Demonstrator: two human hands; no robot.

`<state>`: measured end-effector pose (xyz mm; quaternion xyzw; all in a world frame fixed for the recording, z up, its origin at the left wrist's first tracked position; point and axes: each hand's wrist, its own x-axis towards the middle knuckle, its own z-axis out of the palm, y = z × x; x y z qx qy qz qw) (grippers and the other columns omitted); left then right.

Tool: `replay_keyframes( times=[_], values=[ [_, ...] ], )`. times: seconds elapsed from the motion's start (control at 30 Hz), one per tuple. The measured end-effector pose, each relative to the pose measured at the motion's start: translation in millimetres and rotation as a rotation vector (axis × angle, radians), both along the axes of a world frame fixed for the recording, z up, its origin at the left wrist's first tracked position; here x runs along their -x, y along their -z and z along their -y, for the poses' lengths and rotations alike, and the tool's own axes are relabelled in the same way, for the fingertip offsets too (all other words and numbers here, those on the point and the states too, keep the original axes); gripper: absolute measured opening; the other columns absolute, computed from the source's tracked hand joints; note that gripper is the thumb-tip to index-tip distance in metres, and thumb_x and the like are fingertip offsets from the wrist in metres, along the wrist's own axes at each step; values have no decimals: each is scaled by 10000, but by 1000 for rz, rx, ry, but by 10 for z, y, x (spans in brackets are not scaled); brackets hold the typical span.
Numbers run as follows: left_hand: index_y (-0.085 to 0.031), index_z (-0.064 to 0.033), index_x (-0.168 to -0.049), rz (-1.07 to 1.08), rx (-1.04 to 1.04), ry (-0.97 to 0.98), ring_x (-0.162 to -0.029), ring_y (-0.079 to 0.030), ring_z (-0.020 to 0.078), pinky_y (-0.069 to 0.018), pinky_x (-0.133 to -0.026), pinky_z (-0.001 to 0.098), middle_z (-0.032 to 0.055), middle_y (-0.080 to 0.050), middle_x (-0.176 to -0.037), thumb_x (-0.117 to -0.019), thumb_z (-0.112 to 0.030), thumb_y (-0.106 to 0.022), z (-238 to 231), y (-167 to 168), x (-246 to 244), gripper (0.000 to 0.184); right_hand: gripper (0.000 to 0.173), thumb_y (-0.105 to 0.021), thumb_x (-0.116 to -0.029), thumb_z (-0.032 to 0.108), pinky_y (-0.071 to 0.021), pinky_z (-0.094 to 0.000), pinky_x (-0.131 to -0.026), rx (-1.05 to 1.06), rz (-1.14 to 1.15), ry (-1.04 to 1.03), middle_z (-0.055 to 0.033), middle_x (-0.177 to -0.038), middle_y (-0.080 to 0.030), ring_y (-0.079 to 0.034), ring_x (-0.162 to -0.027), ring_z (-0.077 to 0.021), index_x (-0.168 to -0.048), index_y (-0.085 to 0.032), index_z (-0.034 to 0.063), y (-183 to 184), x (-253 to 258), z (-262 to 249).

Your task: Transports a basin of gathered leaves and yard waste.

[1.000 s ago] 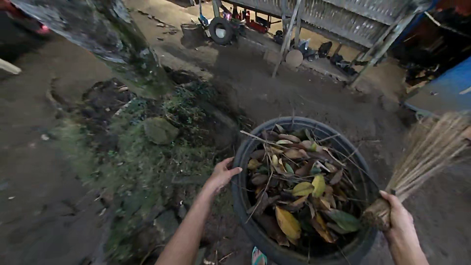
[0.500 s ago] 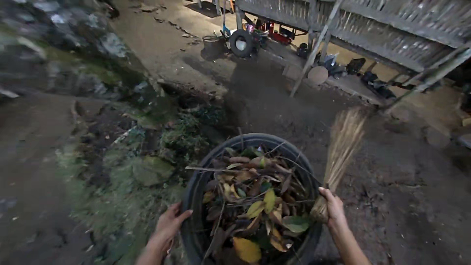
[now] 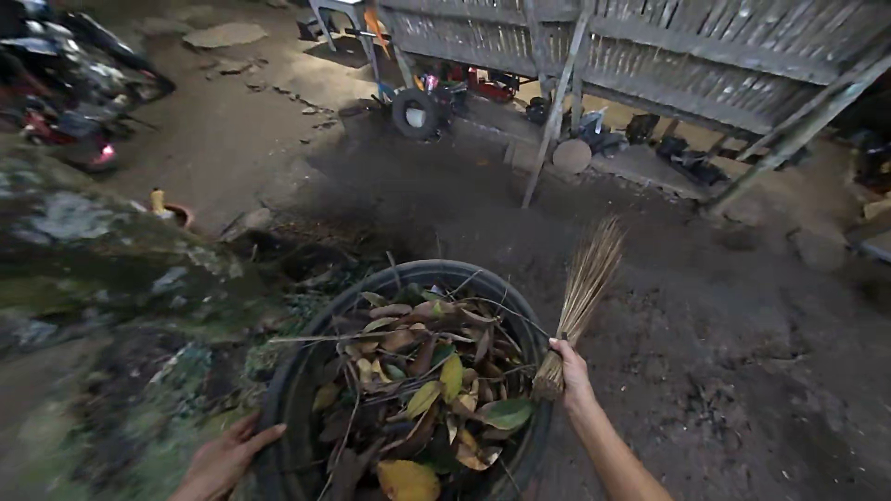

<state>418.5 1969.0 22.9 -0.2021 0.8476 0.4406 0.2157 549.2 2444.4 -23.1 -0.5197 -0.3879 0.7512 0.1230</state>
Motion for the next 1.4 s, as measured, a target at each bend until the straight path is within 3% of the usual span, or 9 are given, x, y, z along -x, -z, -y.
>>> replay_keyframes(
  times=[0.27, 0.43, 0.5, 0.6, 0.67, 0.9, 1.1, 1.17, 1.4],
  values=[
    [-441, 18, -1495, 66, 90, 107, -1252, -562, 382, -462, -1034, 545, 297, -530, -1420, -944, -92, -711, -1303, 320, 1150, 623, 321, -683, -981, 221, -573, -418, -676, -16, 76, -2, -166, -901, -662, -655, -749, -238, -1172, -622, -29, 343, 939, -1165],
    [-485, 8, -1470, 116, 87, 190, -1150, -619, 402, -494, -977, 564, 298, -593, -1332, -930, -73, -739, -2307, 787, 1821, 602, 382, -723, -956, 250, -562, -444, -761, -58, 220, -12, -187, -982, -669, -656, -850, -258, -1192, -627, -36, 525, 1235, -2114],
    [-499, 0, -1456, 122, 79, 232, -1077, -629, 377, -502, -919, 546, 289, -611, -1293, -928, -56, -737, -2806, 915, 2120, 581, 372, -715, -965, 263, -563, -444, -758, -93, 246, 20, -179, -967, -671, -657, -840, -253, -1175, -639, -33, 527, 1263, -2478],
    [-510, 6, -1447, 140, 76, 311, -1162, -611, 419, -485, -971, 587, 301, -591, -1333, -923, -54, -747, -3609, 1033, 2520, 578, 374, -695, -970, 283, -561, -449, -744, -131, 270, 112, -173, -963, -672, -654, -829, -249, -1184, -646, -20, 606, 1228, -2988],
    [-500, 5, -1450, 156, 45, 340, -1195, -602, 395, -484, -1001, 555, 282, -580, -1360, -923, -40, -745, -4188, 1077, 2742, 583, 375, -658, -991, 294, -559, -474, -764, -133, 274, 197, -186, -1005, -685, -661, -861, -269, -1216, -654, -7, 655, 1219, -3357],
    [-537, -9, -1417, 219, 109, 552, -1103, -629, 373, -509, -941, 540, 269, -611, -1295, -932, -96, -745, -6164, 1215, 3419, 535, 353, -559, -1021, 342, -553, -414, -609, 5, 163, 453, -115, -852, -651, -635, -695, -203, -1145, -634, 20, 916, 1256, -4773],
    [-532, -53, -1445, 266, 115, 706, -1224, -594, 380, -483, -1014, 571, 242, -596, -1362, -952, -113, -716, -7647, 1339, 4023, 530, 374, -578, -1021, 336, -564, -447, -680, -41, 221, 566, -143, -936, -666, -651, -780, -229, -1179, -630, 1, 1054, 1489, -5757],
    [-545, -43, -1418, 281, 105, 722, -1210, -595, 382, -489, -1000, 573, 244, -598, -1349, -933, -94, -724, -8067, 1443, 4260, 520, 369, -594, -1009, 337, -560, -433, -654, -46, 260, 590, -131, -902, -657, -641, -746, -215, -1154, -630, -1, 1056, 1661, -6040],
    [-542, -50, -1421, 364, 115, 836, -1160, -611, 366, -512, -955, 544, 242, -602, -1331, -911, -106, -748, -9539, 1916, 5314, 553, 436, -612, -993, 336, -552, -492, -761, -118, 342, 666, -186, -1019, -661, -642, -873, -267, -1243, -610, -21, 1384, 2408, -7010]
  ],
)
